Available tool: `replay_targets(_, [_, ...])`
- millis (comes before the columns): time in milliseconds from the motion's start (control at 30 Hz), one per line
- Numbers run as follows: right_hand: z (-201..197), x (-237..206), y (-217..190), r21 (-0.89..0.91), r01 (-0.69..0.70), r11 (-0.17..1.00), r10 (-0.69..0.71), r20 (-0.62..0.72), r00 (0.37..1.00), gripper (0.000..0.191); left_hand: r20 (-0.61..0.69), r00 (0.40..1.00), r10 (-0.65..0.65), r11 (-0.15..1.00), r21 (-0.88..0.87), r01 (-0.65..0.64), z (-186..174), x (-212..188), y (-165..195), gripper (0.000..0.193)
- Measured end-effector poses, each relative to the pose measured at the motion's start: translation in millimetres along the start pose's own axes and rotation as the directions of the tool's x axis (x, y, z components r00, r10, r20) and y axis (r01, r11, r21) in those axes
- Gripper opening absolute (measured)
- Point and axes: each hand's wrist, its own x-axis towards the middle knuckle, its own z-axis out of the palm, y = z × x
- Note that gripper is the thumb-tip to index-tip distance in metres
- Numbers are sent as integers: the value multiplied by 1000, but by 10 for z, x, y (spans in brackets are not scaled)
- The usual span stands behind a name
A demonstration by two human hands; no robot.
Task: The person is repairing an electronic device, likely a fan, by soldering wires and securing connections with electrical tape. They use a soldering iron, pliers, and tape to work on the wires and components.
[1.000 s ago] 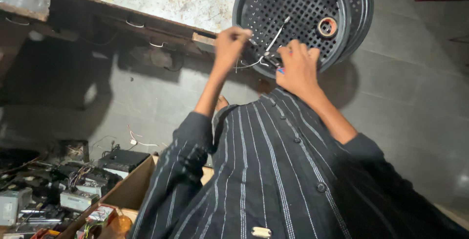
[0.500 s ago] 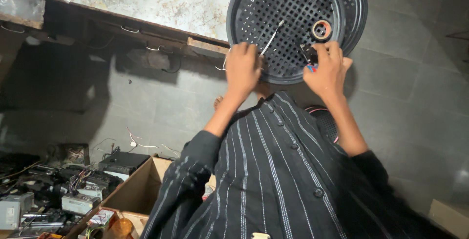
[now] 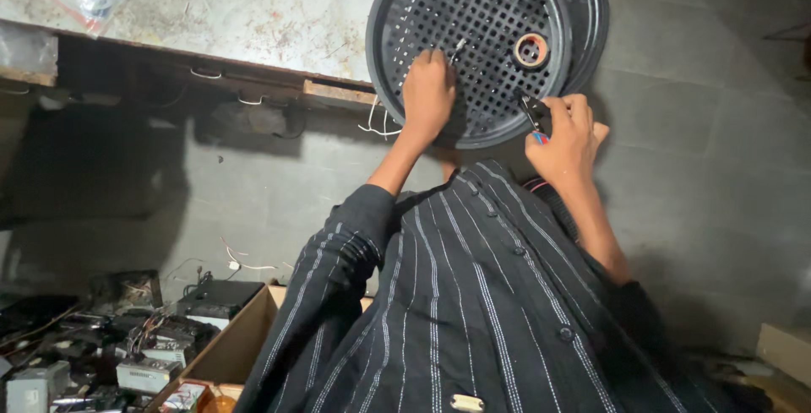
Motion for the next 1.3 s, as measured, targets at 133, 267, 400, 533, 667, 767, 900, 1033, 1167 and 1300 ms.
replay_targets(133, [-21,-22,58,10,-36,999,35,10,999,48,-44,999,11,1000,-25,-12,46,12,-28,8])
replay_targets(267, [-19,-5,68,4,-30,1000,30,-1,1000,48,-94,994,60,997,-42,-65,69,15,-70,9])
replay_targets(400, [-20,52,65,10,-24,1000,24,-11,1000,49,-55,998,44,999,-27,-46,77,54,-60,10])
replay_targets(533, [-28,75,59,4,-24,1000,24,-1,1000,48,-34,999,26,1000,-12,-26,29,58,-12,11])
replay_targets(667, [-21,68,65,-1,-14,1000,14,13,1000,49,5,1000,-8,1000,-6,8,-116,-47,9,14])
replay_targets(767, [-6,64,84,-7,-2,1000,2,19,1000,50,-46,997,60,998,36,-58,-275,-204,1,12])
replay_targets(900, [30,75,99,-16,15,1000,-15,35,999,50,17,1000,-16,997,72,14,-469,-425,10,13])
replay_targets(1033, [65,93,86,12,42,999,-43,37,998,47,17,999,-50,997,66,49,-601,-580,65,11])
replay_targets(1167, [88,127,66,13,63,998,-63,35,997,49,-39,989,-142,988,-61,140,-736,-678,88,10])
replay_targets(1300, [115,139,48,24,69,997,-69,29,997,48,-133,979,-156,987,-60,149,-882,-759,57,10])
